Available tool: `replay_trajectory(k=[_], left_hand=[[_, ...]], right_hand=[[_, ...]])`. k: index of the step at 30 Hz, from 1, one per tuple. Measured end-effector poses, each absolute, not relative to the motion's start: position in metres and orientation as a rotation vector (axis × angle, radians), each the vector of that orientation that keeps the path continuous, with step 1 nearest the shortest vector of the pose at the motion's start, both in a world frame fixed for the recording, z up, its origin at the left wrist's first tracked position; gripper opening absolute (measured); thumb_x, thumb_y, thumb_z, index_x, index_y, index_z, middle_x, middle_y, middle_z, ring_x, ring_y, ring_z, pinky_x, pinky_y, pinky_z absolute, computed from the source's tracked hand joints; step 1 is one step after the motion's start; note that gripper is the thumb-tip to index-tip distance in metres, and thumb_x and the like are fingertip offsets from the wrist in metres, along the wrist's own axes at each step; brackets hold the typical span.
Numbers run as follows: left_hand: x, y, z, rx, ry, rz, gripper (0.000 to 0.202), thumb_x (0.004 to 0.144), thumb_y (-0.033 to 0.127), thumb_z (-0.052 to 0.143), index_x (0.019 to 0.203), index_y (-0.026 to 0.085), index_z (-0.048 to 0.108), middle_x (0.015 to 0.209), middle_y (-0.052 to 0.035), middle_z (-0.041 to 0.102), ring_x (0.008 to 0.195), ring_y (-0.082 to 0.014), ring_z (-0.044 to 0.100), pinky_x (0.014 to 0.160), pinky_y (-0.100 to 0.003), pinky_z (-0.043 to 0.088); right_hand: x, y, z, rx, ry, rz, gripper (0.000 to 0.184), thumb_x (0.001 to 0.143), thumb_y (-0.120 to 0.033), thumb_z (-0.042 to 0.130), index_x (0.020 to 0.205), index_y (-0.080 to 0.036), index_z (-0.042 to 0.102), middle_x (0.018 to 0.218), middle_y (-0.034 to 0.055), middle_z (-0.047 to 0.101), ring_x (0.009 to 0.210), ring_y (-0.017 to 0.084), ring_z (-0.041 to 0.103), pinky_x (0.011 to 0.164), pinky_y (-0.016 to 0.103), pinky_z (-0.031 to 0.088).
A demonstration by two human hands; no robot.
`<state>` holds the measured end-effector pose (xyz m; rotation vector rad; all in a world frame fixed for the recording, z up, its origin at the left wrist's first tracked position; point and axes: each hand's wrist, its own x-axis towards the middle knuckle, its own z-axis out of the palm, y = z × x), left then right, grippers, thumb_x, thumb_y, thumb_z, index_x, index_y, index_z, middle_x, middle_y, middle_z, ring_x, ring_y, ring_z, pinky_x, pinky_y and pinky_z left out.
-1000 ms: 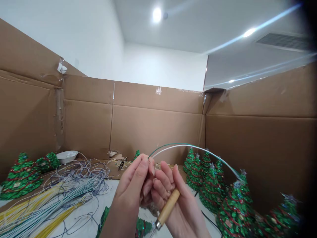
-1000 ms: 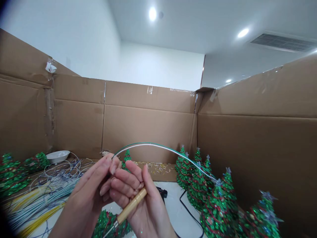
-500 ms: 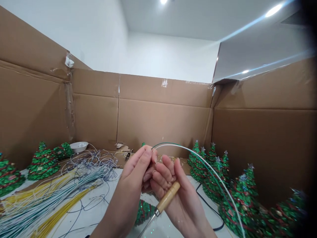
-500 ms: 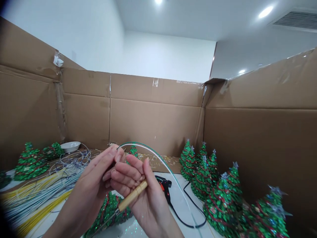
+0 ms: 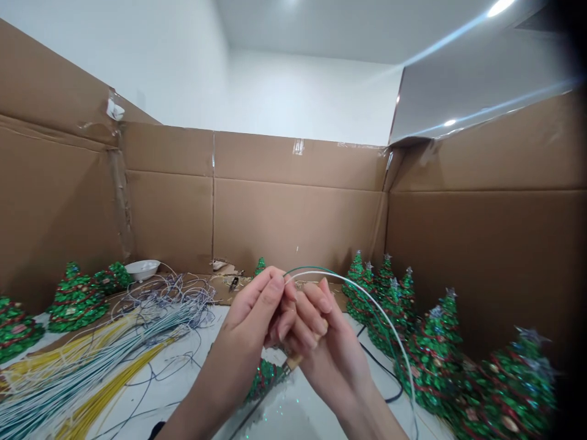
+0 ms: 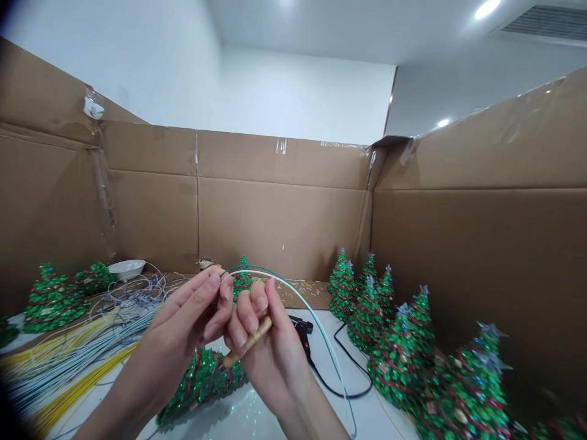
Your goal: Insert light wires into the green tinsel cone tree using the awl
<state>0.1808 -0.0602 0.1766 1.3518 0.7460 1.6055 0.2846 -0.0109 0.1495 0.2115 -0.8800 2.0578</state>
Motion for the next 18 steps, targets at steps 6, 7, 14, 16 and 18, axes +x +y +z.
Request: replay_trajectory(k=[6, 7, 14, 16, 18], left_hand=[[0.183, -0.06, 0.177, 1.403, 0.794, 1.607, 0.034, 0.089, 0.044, 0.047, 0.067, 0.018, 0.047, 0.055, 0.004, 0.039, 0.052, -0.0089, 0.035, 0.049, -0.019, 0.035], [0.182, -0.06, 0.177, 1.412, 0.804, 1.615, 0.033, 0.09, 0.043, 0.046, 0.067, 0.019, 0.048, 0.055, 0.004, 0.039, 0.052, -0.0089, 0.035, 0.049, -0.019, 0.035], [0.173, -0.051, 0.177, 1.517, 0.908, 1.652, 0.03, 0.091, 0.042, 0.043, 0.076, 0.019, 0.052, 0.055, 0.0046, 0.041, 0.051, -0.0086, 0.035, 0.048, -0.019, 0.032], [0.171, -0.048, 0.175, 1.544, 0.938, 1.659, 0.029, 0.091, 0.043, 0.043, 0.077, 0.019, 0.052, 0.055, 0.0045, 0.042, 0.052, -0.0085, 0.036, 0.048, -0.019, 0.031], [0.169, -0.046, 0.174, 1.564, 0.959, 1.658, 0.03, 0.092, 0.043, 0.042, 0.078, 0.019, 0.053, 0.055, 0.0044, 0.043, 0.051, -0.0086, 0.036, 0.047, -0.019, 0.031]], right_hand=[[0.288, -0.012, 0.151, 0.239, -0.893, 2.043, 0.036, 0.089, -0.041, 0.053, 0.062, -0.019, 0.043, 0.056, -0.0066, 0.039, 0.047, 0.007, 0.031, 0.047, 0.017, 0.033], [0.289, -0.013, 0.151, 0.239, -0.89, 2.042, 0.036, 0.089, -0.041, 0.054, 0.062, -0.019, 0.042, 0.056, -0.0064, 0.038, 0.048, 0.007, 0.03, 0.048, 0.017, 0.033], [0.291, -0.014, 0.155, 0.289, -0.876, 2.031, 0.034, 0.089, -0.037, 0.054, 0.062, -0.019, 0.042, 0.057, -0.0062, 0.036, 0.05, 0.008, 0.029, 0.047, 0.017, 0.03], [0.292, -0.016, 0.157, 0.278, -0.877, 2.021, 0.034, 0.088, -0.037, 0.055, 0.062, -0.02, 0.041, 0.057, -0.0062, 0.036, 0.05, 0.008, 0.028, 0.047, 0.017, 0.03], [0.294, -0.018, 0.159, 0.242, -0.877, 2.005, 0.035, 0.087, -0.038, 0.056, 0.062, -0.02, 0.041, 0.057, -0.0061, 0.036, 0.05, 0.008, 0.027, 0.047, 0.018, 0.03]])
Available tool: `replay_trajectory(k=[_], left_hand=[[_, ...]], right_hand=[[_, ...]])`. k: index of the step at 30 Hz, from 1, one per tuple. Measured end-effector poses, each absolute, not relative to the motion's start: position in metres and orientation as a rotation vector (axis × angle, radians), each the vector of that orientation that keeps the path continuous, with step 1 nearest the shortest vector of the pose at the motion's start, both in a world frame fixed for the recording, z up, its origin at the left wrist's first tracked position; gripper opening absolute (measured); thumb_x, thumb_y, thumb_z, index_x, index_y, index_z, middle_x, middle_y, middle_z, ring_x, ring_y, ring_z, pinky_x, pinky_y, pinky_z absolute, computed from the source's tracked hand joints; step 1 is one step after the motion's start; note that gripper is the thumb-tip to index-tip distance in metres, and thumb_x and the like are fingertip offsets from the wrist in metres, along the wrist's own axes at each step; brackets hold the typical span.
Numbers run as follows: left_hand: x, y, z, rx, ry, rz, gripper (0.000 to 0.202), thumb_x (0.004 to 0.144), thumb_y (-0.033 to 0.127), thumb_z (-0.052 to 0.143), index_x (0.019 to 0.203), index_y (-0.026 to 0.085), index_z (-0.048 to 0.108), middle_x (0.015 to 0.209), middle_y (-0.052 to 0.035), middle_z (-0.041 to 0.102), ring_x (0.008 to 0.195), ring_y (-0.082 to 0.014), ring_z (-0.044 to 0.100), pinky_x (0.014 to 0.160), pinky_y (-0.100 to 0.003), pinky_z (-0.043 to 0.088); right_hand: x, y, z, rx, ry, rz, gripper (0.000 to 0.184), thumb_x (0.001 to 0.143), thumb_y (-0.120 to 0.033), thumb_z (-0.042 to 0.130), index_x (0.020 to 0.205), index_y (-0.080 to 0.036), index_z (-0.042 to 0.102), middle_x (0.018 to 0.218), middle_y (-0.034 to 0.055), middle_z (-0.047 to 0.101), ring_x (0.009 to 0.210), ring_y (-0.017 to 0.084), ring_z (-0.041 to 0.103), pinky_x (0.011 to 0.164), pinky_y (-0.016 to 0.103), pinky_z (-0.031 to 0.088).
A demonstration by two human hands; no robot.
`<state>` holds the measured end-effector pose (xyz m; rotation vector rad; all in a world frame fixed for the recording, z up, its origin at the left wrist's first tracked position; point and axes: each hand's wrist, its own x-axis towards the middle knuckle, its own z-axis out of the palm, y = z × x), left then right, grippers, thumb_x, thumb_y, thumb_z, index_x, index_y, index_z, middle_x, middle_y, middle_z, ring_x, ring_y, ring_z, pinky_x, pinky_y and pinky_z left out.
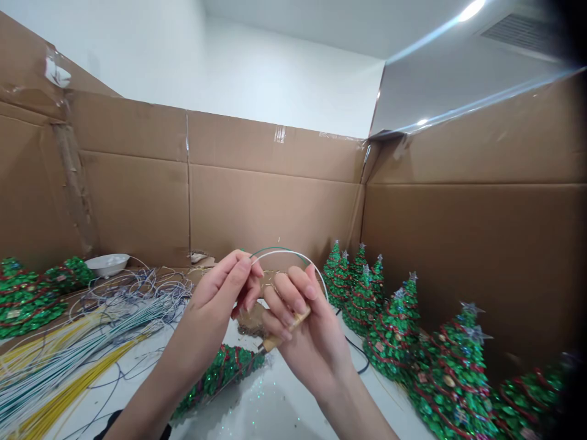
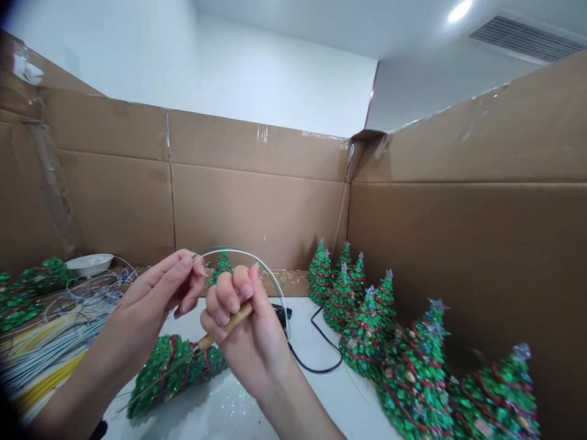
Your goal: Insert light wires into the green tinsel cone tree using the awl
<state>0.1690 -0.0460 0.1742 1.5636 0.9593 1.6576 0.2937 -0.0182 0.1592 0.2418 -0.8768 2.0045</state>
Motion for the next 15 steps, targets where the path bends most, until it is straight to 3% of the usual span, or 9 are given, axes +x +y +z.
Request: replay_trajectory(k=[15], left_hand=[[0.158, -0.045, 0.177, 1.667, 1.049, 1.706, 0.027, 0.091, 0.043, 0.045, 0.088, 0.02, 0.057, 0.052, 0.0051, 0.045, 0.049, -0.0086, 0.036, 0.047, -0.021, 0.029]], right_hand=[[0.297, -0.022, 0.163, 0.244, -0.887, 1.959, 0.033, 0.086, -0.036, 0.058, 0.061, -0.02, 0.043, 0.057, -0.0063, 0.032, 0.05, 0.008, 0.025, 0.045, 0.018, 0.028]])
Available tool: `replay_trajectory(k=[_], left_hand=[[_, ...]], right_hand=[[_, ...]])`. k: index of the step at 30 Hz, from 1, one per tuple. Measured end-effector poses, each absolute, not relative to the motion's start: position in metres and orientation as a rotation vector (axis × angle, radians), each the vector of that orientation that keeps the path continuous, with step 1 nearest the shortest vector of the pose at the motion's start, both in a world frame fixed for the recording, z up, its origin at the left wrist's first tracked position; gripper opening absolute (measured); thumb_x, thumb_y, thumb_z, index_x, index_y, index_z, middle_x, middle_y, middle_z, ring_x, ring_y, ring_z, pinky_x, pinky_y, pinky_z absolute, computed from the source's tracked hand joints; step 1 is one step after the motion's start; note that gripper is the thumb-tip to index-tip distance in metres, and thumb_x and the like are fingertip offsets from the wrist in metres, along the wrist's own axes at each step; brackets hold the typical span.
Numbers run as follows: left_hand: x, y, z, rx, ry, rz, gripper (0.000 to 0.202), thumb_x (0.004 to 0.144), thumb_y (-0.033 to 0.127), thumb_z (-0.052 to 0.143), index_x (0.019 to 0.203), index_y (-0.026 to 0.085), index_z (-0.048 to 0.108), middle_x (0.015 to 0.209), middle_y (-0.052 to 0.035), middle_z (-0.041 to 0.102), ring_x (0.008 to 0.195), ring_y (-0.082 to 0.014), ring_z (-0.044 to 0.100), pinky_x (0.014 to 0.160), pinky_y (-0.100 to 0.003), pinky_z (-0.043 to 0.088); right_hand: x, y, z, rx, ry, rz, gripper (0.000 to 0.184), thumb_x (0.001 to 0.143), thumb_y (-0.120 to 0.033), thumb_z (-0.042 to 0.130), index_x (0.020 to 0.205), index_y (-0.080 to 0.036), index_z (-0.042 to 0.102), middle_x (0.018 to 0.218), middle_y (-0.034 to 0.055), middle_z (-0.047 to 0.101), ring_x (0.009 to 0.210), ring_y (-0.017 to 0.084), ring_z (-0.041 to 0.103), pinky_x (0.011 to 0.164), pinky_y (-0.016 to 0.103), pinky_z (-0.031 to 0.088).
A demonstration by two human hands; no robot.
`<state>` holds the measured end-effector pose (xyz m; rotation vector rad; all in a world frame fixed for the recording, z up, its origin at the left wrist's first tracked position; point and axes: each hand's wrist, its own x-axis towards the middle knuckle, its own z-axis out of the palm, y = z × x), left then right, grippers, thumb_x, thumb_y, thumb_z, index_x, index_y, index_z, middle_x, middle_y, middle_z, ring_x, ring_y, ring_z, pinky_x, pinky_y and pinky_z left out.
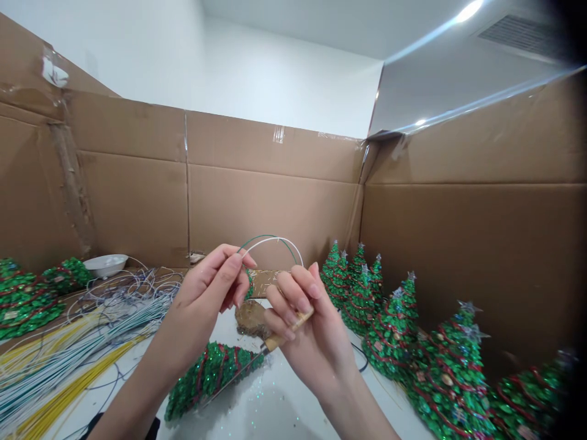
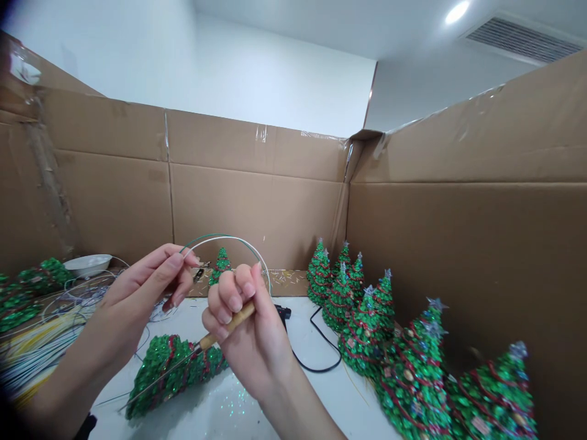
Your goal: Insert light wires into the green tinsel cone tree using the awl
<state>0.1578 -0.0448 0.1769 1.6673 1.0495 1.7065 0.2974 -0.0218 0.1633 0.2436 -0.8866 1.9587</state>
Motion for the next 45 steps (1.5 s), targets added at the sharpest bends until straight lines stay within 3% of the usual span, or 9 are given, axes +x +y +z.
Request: replay_trajectory(k=[11, 24, 36, 41, 45], left_hand=[[0.155, -0.044, 0.179, 1.676, 1.066, 1.748, 0.027, 0.091, 0.044, 0.045, 0.086, 0.02, 0.058, 0.052, 0.0047, 0.045, 0.049, -0.0092, 0.037, 0.048, -0.021, 0.03], [0.157, -0.045, 0.178, 1.689, 1.053, 1.707, 0.027, 0.09, 0.043, 0.046, 0.088, 0.02, 0.059, 0.054, 0.0042, 0.047, 0.05, -0.009, 0.041, 0.047, -0.02, 0.033], [0.161, -0.052, 0.181, 1.737, 1.076, 1.645, 0.027, 0.09, 0.04, 0.044, 0.077, 0.02, 0.056, 0.056, 0.0036, 0.047, 0.053, -0.0105, 0.041, 0.052, -0.021, 0.036], [0.166, -0.061, 0.181, 1.711, 1.087, 1.679, 0.034, 0.092, 0.04, 0.041, 0.065, 0.02, 0.047, 0.057, 0.0032, 0.042, 0.053, -0.0105, 0.039, 0.054, -0.022, 0.037], [0.171, -0.067, 0.183, 1.667, 1.064, 1.706, 0.033, 0.091, 0.041, 0.041, 0.066, 0.02, 0.048, 0.054, 0.0038, 0.041, 0.052, -0.0108, 0.039, 0.054, -0.023, 0.038]], right_hand=[[0.299, -0.025, 0.164, 0.123, -1.001, 1.845, 0.035, 0.084, -0.044, 0.058, 0.062, -0.021, 0.045, 0.056, -0.0055, 0.035, 0.051, 0.009, 0.025, 0.046, 0.019, 0.028], [0.299, -0.026, 0.165, 0.142, -1.01, 1.825, 0.031, 0.084, -0.041, 0.059, 0.064, -0.021, 0.049, 0.059, -0.0046, 0.042, 0.051, 0.009, 0.029, 0.045, 0.018, 0.029], [0.297, -0.025, 0.164, 0.124, -0.959, 1.85, 0.028, 0.084, -0.039, 0.059, 0.065, -0.021, 0.049, 0.06, -0.0047, 0.045, 0.051, 0.008, 0.035, 0.044, 0.016, 0.032], [0.295, -0.027, 0.163, 0.052, -0.894, 1.873, 0.018, 0.085, -0.037, 0.059, 0.075, -0.022, 0.058, 0.083, -0.0003, 0.066, 0.056, 0.007, 0.043, 0.042, 0.015, 0.032], [0.296, -0.033, 0.163, 0.055, -0.892, 1.91, 0.014, 0.086, -0.036, 0.058, 0.083, -0.023, 0.063, 0.101, 0.0035, 0.069, 0.058, 0.006, 0.047, 0.044, 0.013, 0.035]])
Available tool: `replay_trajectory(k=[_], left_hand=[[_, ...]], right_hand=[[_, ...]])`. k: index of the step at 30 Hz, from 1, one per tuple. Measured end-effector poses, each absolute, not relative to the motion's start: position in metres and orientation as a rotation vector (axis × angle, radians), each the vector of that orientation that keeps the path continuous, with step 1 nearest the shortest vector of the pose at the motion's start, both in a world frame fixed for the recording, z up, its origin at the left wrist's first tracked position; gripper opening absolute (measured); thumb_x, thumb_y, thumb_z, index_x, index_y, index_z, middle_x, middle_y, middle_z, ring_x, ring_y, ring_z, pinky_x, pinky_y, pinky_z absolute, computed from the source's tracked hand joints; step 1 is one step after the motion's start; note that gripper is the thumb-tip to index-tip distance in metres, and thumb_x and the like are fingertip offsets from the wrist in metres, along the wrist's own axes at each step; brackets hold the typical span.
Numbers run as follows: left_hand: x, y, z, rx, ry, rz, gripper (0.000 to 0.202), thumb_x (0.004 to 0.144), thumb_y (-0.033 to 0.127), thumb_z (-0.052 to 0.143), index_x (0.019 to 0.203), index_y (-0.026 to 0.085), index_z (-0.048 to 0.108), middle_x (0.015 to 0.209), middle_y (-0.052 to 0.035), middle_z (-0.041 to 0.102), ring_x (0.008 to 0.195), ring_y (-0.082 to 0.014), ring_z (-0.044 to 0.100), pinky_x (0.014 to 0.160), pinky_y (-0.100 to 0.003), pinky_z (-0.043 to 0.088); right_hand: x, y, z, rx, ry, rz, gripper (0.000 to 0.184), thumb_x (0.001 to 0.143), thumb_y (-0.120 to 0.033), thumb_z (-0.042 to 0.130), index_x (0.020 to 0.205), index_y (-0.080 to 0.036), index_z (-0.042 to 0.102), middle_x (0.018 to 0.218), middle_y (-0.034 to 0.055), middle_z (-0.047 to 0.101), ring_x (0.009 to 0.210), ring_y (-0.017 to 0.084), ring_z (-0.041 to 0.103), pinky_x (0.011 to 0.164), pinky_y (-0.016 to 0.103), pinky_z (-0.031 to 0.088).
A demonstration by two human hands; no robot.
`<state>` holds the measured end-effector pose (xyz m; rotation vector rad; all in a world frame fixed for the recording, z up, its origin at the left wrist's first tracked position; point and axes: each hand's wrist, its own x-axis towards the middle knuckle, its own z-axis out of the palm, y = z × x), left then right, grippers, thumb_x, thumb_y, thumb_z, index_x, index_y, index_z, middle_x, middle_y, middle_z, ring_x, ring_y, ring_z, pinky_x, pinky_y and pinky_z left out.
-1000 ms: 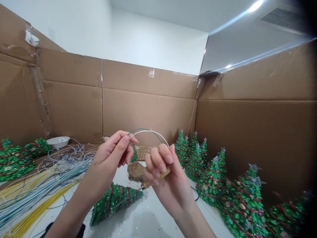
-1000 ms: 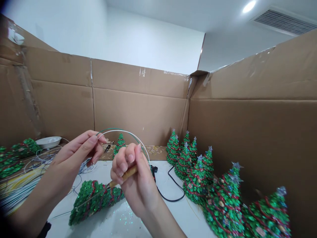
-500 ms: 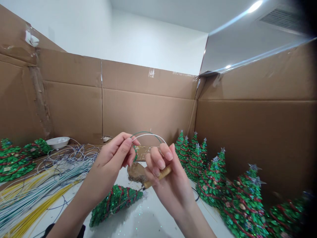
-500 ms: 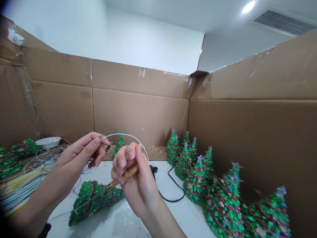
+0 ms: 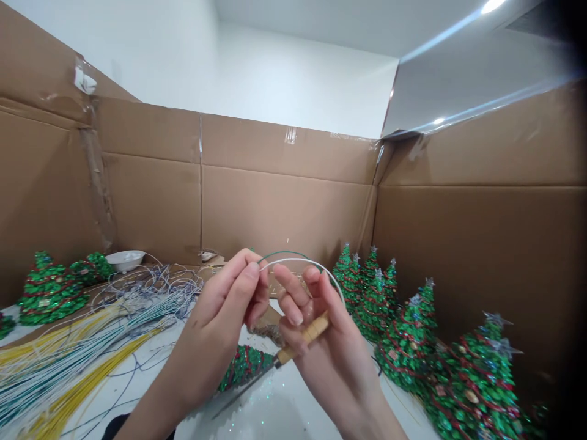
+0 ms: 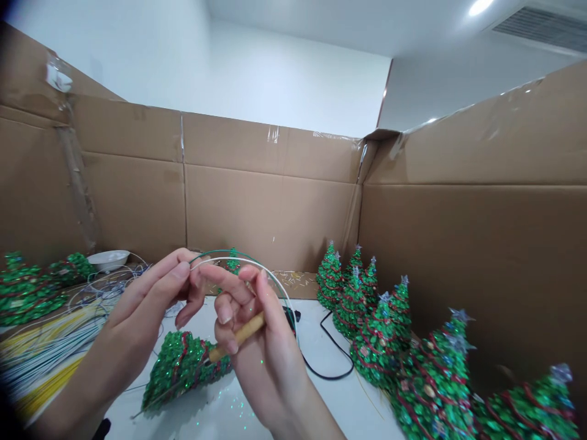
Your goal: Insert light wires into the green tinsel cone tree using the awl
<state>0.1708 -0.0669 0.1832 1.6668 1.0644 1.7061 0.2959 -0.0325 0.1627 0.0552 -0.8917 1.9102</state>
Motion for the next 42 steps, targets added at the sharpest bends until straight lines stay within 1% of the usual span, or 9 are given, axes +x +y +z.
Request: replay_trajectory(k=[9, 15, 24, 29, 35, 39, 42], left_hand=[[0.175, -0.075, 0.184, 1.612, 1.02, 1.705, 0.034, 0.09, 0.042, 0.043, 0.065, 0.02, 0.048, 0.053, 0.0027, 0.044, 0.056, -0.0123, 0.043, 0.054, -0.023, 0.039], [0.176, -0.079, 0.186, 1.692, 1.04, 1.657, 0.034, 0.092, 0.04, 0.04, 0.067, 0.02, 0.049, 0.055, 0.0024, 0.047, 0.059, -0.0125, 0.046, 0.058, -0.023, 0.041], [0.176, -0.08, 0.186, 1.767, 1.053, 1.629, 0.033, 0.094, 0.038, 0.036, 0.07, 0.02, 0.05, 0.056, 0.0033, 0.046, 0.057, -0.0114, 0.046, 0.06, -0.024, 0.042], [0.177, -0.079, 0.186, 1.768, 1.039, 1.641, 0.032, 0.094, 0.036, 0.037, 0.07, 0.02, 0.05, 0.056, 0.0031, 0.047, 0.055, -0.0111, 0.044, 0.059, -0.024, 0.042], [0.176, -0.079, 0.185, 1.767, 1.042, 1.651, 0.032, 0.094, 0.037, 0.037, 0.07, 0.02, 0.05, 0.057, 0.0025, 0.047, 0.057, -0.0115, 0.045, 0.058, -0.024, 0.042], [0.176, -0.079, 0.184, 1.762, 1.017, 1.663, 0.033, 0.094, 0.038, 0.037, 0.07, 0.02, 0.05, 0.055, 0.0031, 0.045, 0.056, -0.0113, 0.045, 0.058, -0.023, 0.041], [0.176, -0.079, 0.185, 1.749, 1.01, 1.65, 0.032, 0.094, 0.037, 0.039, 0.07, 0.019, 0.051, 0.055, 0.0031, 0.045, 0.056, -0.0113, 0.046, 0.058, -0.023, 0.041]], right_hand=[[0.294, -0.039, 0.162, 0.098, -0.898, 1.945, 0.012, 0.084, -0.034, 0.062, 0.081, -0.023, 0.067, 0.09, 0.0021, 0.072, 0.059, 0.007, 0.049, 0.045, 0.013, 0.035], [0.294, -0.038, 0.162, 0.096, -0.904, 1.939, 0.013, 0.083, -0.035, 0.063, 0.082, -0.023, 0.068, 0.084, 0.0017, 0.072, 0.061, 0.007, 0.05, 0.044, 0.014, 0.034], [0.294, -0.038, 0.161, 0.082, -0.912, 1.941, 0.014, 0.081, -0.037, 0.065, 0.081, -0.024, 0.069, 0.084, 0.0016, 0.071, 0.062, 0.007, 0.05, 0.046, 0.013, 0.035], [0.294, -0.037, 0.161, 0.077, -0.921, 1.933, 0.014, 0.081, -0.037, 0.065, 0.081, -0.024, 0.069, 0.079, 0.0007, 0.07, 0.062, 0.008, 0.05, 0.046, 0.014, 0.035], [0.295, -0.036, 0.16, 0.079, -0.929, 1.929, 0.015, 0.082, -0.038, 0.063, 0.083, -0.024, 0.068, 0.084, 0.0026, 0.07, 0.064, 0.009, 0.052, 0.045, 0.015, 0.034], [0.294, -0.034, 0.159, 0.05, -0.909, 1.926, 0.014, 0.083, -0.037, 0.062, 0.085, -0.024, 0.067, 0.085, 0.0031, 0.068, 0.066, 0.01, 0.054, 0.05, 0.017, 0.04], [0.291, -0.032, 0.159, 0.064, -0.893, 1.914, 0.014, 0.084, -0.036, 0.06, 0.084, -0.023, 0.066, 0.076, 0.0008, 0.061, 0.064, 0.009, 0.051, 0.056, 0.019, 0.043]])
